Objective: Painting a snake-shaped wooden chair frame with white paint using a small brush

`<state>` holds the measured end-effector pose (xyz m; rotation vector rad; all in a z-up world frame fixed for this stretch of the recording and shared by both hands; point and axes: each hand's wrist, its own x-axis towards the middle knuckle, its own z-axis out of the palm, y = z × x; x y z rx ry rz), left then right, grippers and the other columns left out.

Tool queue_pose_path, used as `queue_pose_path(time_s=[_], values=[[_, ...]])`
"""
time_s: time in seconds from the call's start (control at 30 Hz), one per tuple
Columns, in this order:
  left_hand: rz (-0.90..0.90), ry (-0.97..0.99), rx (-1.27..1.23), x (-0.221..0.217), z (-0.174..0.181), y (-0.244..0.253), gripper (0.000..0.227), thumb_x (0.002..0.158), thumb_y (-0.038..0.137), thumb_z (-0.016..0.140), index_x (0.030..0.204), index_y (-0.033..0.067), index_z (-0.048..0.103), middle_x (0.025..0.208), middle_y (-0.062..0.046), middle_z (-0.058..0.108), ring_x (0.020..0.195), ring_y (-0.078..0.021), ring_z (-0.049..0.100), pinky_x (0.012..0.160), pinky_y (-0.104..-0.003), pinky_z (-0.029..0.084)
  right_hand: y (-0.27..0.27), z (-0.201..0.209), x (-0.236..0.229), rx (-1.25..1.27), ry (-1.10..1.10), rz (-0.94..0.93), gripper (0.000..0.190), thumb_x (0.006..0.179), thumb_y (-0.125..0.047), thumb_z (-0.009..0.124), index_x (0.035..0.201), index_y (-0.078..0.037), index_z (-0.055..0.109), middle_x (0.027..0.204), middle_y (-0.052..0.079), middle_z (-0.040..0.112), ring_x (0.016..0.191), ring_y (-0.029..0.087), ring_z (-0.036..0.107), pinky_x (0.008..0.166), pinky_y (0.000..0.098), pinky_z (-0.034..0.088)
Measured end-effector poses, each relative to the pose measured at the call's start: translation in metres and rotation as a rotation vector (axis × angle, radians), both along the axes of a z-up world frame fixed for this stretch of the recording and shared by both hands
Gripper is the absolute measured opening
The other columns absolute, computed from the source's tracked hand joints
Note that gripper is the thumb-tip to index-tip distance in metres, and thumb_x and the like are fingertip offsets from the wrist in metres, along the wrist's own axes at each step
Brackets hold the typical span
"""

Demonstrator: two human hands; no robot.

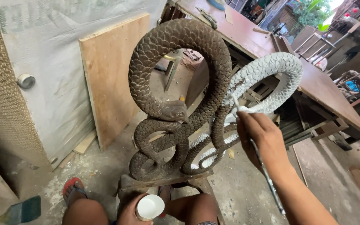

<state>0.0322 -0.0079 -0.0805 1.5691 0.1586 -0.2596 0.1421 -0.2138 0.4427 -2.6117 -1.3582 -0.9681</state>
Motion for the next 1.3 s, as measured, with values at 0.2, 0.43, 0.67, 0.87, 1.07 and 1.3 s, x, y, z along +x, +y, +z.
queue_pose_path(time_s=[0.2,0.43,0.67,0.87,1.07,1.3], values=[[0.031,-0.06,0.048,0.001,-0.007,0.002,0.11,0.048,0.026,0.111,0.146,0.0262,0.059,0.148,0.005,0.064,0.14,-0.0173,0.056,0.111,-0.039,0.049,-0.016,-0.021,0.001,-0.064,0.021,-0.03,0.03,0.103,-0.008,0.057,0.128,0.006,0.063,0.106,0.017,0.067,0.092,0.028,0.062,0.082,0.04,0.056],[-0.02,0.027,-0.001,0.005,-0.009,0.002,0.108,0.053,0.032,0.11,0.147,0.0263,0.058,0.153,0.005,0.059,0.144,-0.0203,0.051,0.114,-0.045,0.049,-0.012,-0.01,0.001,0.061,0.05,0.066,0.019,0.1,0.001,0.061,0.115,0.009,0.07,0.093,0.017,0.075,0.076,0.022,0.073,0.07,0.0304,0.067],[0.083,-0.099,0.017,0.004,-0.015,0.001,0.115,0.039,0.029,0.113,0.142,0.0239,0.062,0.139,0.005,0.074,0.134,-0.0131,0.064,0.111,-0.033,0.05,0.014,0.016,0.01,0.1,0.092,-0.045,0.02,0.105,-0.01,0.058,0.112,0.005,0.068,0.086,0.016,0.072,0.071,0.029,0.071,0.062,0.0419,0.057],[0.036,0.013,0.028,-0.001,0.005,0.002,0.109,0.049,0.021,0.109,0.146,0.025,0.059,0.147,0.006,0.065,0.14,-0.0153,0.057,0.113,-0.037,0.047,-0.002,-0.015,0.021,0.051,0.051,-0.061,0.019,0.104,-0.006,0.062,0.117,0.006,0.071,0.089,0.014,0.075,0.073,0.019,0.072,0.069,0.0298,0.066],[-0.003,0.003,0.041,0.001,0.006,0.002,0.111,0.049,0.028,0.112,0.146,0.0266,0.058,0.151,0.007,0.061,0.143,-0.0179,0.053,0.115,-0.041,0.048,0.014,-0.016,0.001,-0.079,-0.075,0.019,0.028,0.106,-0.008,0.055,0.122,0.014,0.06,0.092,0.022,0.062,0.077,0.035,0.056,0.071,0.0466,0.049],[0.022,0.073,0.039,-0.003,0.023,0.005,0.107,0.051,0.024,0.108,0.146,0.0273,0.06,0.15,0.008,0.062,0.142,-0.0165,0.055,0.113,-0.04,0.049,-0.002,-0.042,0.015,-0.119,-0.129,-0.083,0.027,0.104,-0.009,0.06,0.125,0.007,0.066,0.096,0.013,0.071,0.084,0.022,0.066,0.075,0.0316,0.06]])
